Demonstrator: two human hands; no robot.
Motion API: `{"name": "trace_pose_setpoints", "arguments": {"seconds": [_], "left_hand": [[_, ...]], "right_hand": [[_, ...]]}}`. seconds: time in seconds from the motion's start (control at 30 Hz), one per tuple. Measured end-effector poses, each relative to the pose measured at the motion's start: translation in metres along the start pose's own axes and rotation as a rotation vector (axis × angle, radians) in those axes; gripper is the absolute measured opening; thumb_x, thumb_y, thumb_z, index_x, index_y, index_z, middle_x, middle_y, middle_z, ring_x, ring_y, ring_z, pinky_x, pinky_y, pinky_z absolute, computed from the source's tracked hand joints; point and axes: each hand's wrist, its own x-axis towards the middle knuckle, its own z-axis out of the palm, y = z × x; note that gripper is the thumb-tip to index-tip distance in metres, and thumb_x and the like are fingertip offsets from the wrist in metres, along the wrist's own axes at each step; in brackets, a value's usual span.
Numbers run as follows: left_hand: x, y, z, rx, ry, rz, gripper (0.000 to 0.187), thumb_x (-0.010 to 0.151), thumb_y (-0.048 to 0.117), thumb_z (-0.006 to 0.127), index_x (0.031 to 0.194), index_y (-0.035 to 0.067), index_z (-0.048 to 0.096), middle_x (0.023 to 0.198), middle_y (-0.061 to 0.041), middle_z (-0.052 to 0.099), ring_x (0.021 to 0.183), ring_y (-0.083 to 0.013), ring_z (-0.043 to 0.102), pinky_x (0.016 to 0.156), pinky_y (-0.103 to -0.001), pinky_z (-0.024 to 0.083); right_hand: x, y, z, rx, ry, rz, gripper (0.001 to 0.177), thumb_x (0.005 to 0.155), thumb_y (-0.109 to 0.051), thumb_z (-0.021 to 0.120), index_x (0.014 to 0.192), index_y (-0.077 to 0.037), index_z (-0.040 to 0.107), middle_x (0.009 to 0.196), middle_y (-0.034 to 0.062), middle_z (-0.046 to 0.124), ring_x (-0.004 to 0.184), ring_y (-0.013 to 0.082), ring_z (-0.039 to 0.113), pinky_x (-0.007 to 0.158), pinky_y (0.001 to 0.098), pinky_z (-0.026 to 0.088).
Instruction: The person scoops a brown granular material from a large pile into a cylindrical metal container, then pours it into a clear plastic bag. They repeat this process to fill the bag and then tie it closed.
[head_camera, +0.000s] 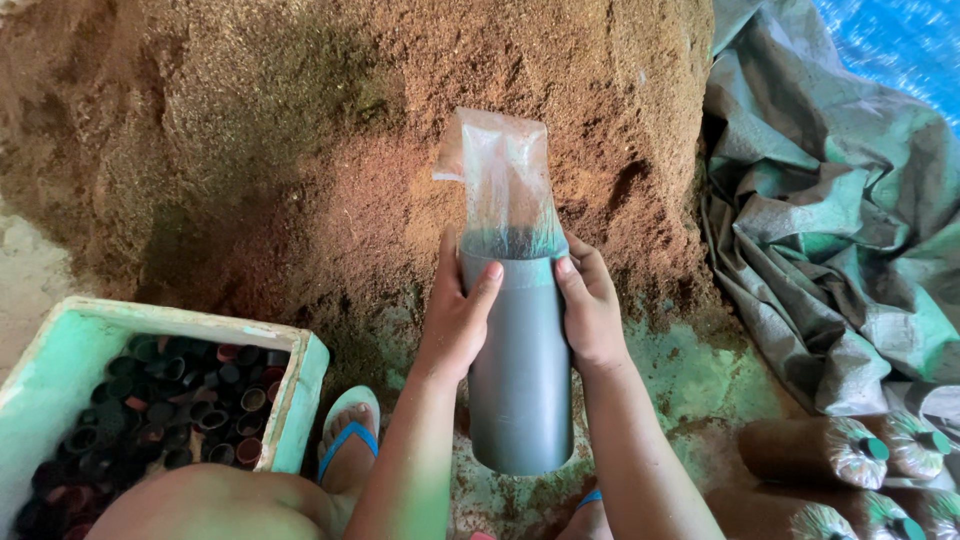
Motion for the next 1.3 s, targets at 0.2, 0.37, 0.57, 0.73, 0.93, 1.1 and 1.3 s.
{"name": "trace_pose_setpoints", "arguments": {"seconds": [0.2, 0.37, 0.57, 0.73, 0.93, 1.1, 1.3], "left_hand": [[0.008, -0.011, -0.008, 0.206, 0.023, -0.096, 0.085, 0.097, 0.053, 0.057, 0.163, 0.013, 0.023, 0.148, -0.036, 0.048, 0.14, -0.05, 0.048, 0.112, -0.061, 0.037], [0.003, 0.0, -0.001, 0.104, 0.038, -0.092, 0.11, 0.089, 0.058, 0.066, 0.165, 0.004, 0.009, 0.149, -0.04, 0.043, 0.139, -0.0541, 0.046, 0.111, -0.067, 0.036], [0.004, -0.003, 0.01, -0.133, -0.04, -0.017, 0.107, 0.087, 0.041, 0.076, 0.164, 0.0, 0.013, 0.138, -0.032, 0.048, 0.127, -0.0423, 0.049, 0.108, -0.058, 0.037], [0.001, -0.001, 0.003, -0.155, -0.075, 0.01, 0.105, 0.088, 0.041, 0.076, 0.165, 0.004, 0.015, 0.137, -0.032, 0.047, 0.127, -0.0413, 0.047, 0.107, -0.056, 0.036], [0.001, -0.007, 0.001, 0.043, -0.035, -0.077, 0.09, 0.085, 0.054, 0.075, 0.154, 0.007, 0.042, 0.126, -0.026, 0.055, 0.121, -0.0375, 0.053, 0.103, -0.051, 0.04], [0.006, -0.01, 0.001, 0.259, 0.001, -0.297, 0.079, 0.075, 0.071, 0.078, 0.128, 0.014, 0.063, 0.108, -0.016, 0.067, 0.106, -0.0295, 0.067, 0.091, -0.041, 0.049], [-0.006, 0.018, -0.005, 0.314, 0.052, -0.307, 0.089, 0.087, 0.083, 0.047, 0.126, 0.006, 0.069, 0.117, -0.023, 0.07, 0.12, -0.0384, 0.064, 0.1, -0.048, 0.048]], "right_hand": [[-0.009, -0.008, 0.007, -0.145, 0.014, 0.06, 0.058, 0.101, -0.035, 0.054, 0.152, -0.009, 0.044, 0.133, 0.0221, 0.059, 0.106, 0.0319, 0.059, 0.086, 0.0444, 0.051], [-0.006, -0.013, 0.01, -0.156, 0.014, 0.039, 0.053, 0.105, -0.038, 0.051, 0.151, -0.012, 0.049, 0.129, 0.0195, 0.063, 0.106, 0.028, 0.063, 0.085, 0.0395, 0.054], [-0.002, -0.011, 0.006, -0.085, 0.002, 0.13, 0.054, 0.101, -0.031, 0.058, 0.152, -0.015, 0.047, 0.133, 0.0199, 0.061, 0.106, 0.0296, 0.062, 0.088, 0.0423, 0.054], [-0.005, -0.019, 0.007, -0.152, -0.006, 0.158, 0.054, 0.103, -0.037, 0.053, 0.153, -0.019, 0.046, 0.138, 0.0212, 0.059, 0.113, 0.0312, 0.061, 0.091, 0.0446, 0.053], [-0.018, -0.049, 0.028, -0.238, 0.005, 0.206, 0.067, 0.096, -0.042, 0.064, 0.155, -0.017, 0.044, 0.137, 0.0242, 0.06, 0.114, 0.0348, 0.061, 0.095, 0.0496, 0.051], [-0.021, -0.043, 0.032, -0.355, 0.073, 0.259, 0.065, 0.091, -0.05, 0.067, 0.15, -0.025, 0.054, 0.132, 0.0248, 0.063, 0.116, 0.0352, 0.064, 0.093, 0.0475, 0.052], [-0.026, -0.069, 0.046, -0.375, 0.024, 0.277, 0.073, 0.092, -0.058, 0.062, 0.153, -0.022, 0.049, 0.129, 0.0262, 0.063, 0.116, 0.0364, 0.06, 0.095, 0.0478, 0.049]]}}
